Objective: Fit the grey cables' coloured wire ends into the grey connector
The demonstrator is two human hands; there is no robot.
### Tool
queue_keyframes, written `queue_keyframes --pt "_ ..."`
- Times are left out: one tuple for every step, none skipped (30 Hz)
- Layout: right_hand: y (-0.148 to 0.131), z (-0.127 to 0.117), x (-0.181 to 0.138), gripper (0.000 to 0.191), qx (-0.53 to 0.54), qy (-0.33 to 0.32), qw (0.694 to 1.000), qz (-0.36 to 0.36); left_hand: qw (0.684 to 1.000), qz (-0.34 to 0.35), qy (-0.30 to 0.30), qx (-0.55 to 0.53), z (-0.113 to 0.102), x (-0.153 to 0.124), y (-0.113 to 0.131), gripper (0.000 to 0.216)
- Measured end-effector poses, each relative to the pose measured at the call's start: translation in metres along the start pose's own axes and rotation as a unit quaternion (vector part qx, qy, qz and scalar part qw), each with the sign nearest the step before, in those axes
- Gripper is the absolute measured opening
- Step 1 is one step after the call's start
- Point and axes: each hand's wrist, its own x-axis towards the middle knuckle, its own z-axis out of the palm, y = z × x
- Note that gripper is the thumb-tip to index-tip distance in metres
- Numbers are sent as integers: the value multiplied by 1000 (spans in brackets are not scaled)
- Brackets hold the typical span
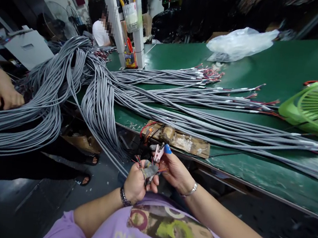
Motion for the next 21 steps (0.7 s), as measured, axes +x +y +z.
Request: queue_keyframes --pt "0 0 -1 36 3 -2 1000 2 1000 3 2 2 0 -2 0 32" --pt "0 -1 -2 36 5 -3 1000 3 1000 5 4 4 -1 -4 0 34" --pt "0 -2 -2 35 5 -3 1000 5 1000 6 6 6 -2 -6 -1 35" --pt "-1 -3 -3 35 3 -3 1000 8 1000 7 9 8 -2 -8 -2 36" --pt "-1 -3 -4 33 -3 -3 1000 9 1000 9 11 9 -3 -10 -2 36" --pt "-1 -4 -5 32 -10 -3 1000 6 1000 13 14 9 -4 -12 -3 36" --pt "-1 -4 -6 30 -18 -4 1000 0 1000 21 19 6 -4 -14 -4 35" --pt "-2 -4 -7 28 -25 -4 1000 -8 999 32 25 2 -5 -15 -4 34" --pt "-2 -4 -9 26 -32 -3 999 -16 998 44 33 -1 -5 -15 -4 33" --pt "-3 -3 -9 25 -38 -3 999 -20 998 56 40 -3 -4 -15 -5 32" --pt "-3 -2 -10 24 -41 -2 999 -22 997 67 46 -4 -4 -15 -5 31" --pt "-4 -2 -11 25 -44 -1 999 -21 996 76 51 -4 -3 -14 -5 31" --pt "-4 -2 -11 27 -48 1 999 -20 995 83 55 -3 -3 -14 -5 30" --pt "-4 -2 -11 28 -55 4 998 -23 994 90 57 -3 -3 -13 -5 30" --pt "-3 -3 -10 29 -69 8 997 -33 994 95 57 -4 -2 -12 -5 29" --pt "-2 -4 -9 30 -89 12 995 -50 993 99 57 -5 -2 -11 -4 29" --pt "-1 -5 -8 32 -113 16 991 -71 993 101 56 -6 -3 -11 -4 29" --pt "1 -6 -7 33 -133 20 987 -91 993 101 56 -6 -3 -10 -4 29" --pt "2 -7 -5 35 -144 22 984 -103 994 99 56 -5 -3 -10 -4 30" --pt "3 -7 -4 37 -143 22 984 -102 994 94 56 -2 -3 -9 -4 30" --pt "3 -7 -2 39 -129 20 987 -89 994 89 56 0 -3 -9 -4 31"
